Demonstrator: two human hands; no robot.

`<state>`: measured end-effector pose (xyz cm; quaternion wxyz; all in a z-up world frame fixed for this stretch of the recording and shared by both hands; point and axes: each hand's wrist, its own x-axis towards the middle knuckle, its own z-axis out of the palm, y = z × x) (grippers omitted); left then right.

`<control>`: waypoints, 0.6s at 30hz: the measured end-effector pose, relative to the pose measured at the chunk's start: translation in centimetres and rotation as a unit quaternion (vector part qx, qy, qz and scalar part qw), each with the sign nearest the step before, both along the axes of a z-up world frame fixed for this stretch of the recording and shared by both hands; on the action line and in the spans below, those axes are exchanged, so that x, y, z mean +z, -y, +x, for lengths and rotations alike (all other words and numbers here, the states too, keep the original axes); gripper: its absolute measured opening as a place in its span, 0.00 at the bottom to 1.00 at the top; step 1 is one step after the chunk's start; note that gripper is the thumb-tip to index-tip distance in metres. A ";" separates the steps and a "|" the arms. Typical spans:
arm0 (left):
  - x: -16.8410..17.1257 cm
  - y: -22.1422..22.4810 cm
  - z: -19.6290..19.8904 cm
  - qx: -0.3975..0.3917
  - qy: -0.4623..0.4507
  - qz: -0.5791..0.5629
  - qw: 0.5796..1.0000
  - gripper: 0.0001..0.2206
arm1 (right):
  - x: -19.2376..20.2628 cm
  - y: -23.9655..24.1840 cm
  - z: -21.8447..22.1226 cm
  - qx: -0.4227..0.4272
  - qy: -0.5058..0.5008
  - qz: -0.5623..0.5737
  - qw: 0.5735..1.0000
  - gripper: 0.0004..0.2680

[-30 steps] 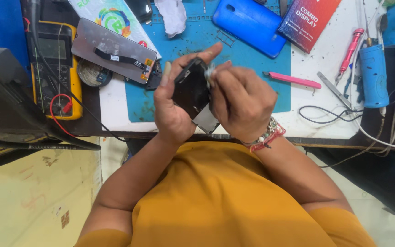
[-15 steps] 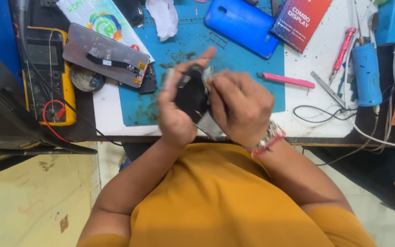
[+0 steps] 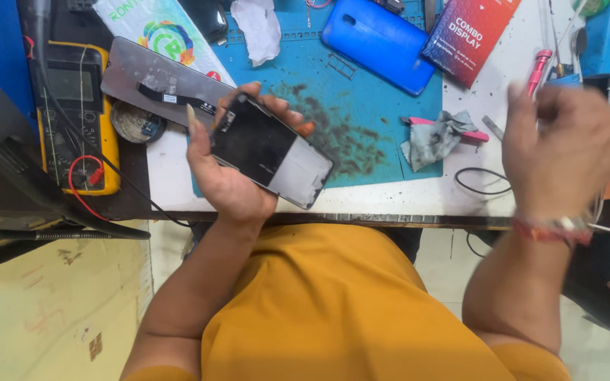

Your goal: The person repairs a smartphone by using a screwdriver to remove screws from the back panel, then uses a heat gun to soften adhesive along the edges. They peel off the back cover, clean the internal frame with a cloth, and handle a new display assembly, preparing it for installation.

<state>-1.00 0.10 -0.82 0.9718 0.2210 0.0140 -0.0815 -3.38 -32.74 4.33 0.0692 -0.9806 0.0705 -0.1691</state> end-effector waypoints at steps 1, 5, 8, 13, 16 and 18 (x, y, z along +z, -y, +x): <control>0.0 0.1 -0.3 -0.004 -0.004 0.001 1.000 0.31 | -1.4 0.4 1.3 -0.001 0.025 0.022 0.999 0.10; 0.1 0.4 -1.0 -0.010 0.010 0.016 1.000 0.34 | -6.0 0.2 6.4 -0.010 0.047 -0.015 0.999 0.30; 0.3 0.2 -1.1 -0.007 0.037 0.018 0.999 0.35 | -8.3 -0.6 7.9 -0.064 0.003 0.090 0.994 0.43; 0.0 -0.3 -1.0 -0.013 0.019 0.008 1.000 0.31 | -8.4 1.7 7.1 0.060 0.091 0.464 0.879 0.17; -0.3 -0.2 -0.5 -0.032 -0.007 -0.017 0.999 0.25 | -5.6 0.8 6.4 0.036 0.239 0.637 0.732 0.07; -0.5 0.3 -0.4 -0.047 -0.023 0.001 0.999 0.21 | -3.3 -0.1 4.8 0.087 0.253 0.665 0.697 0.06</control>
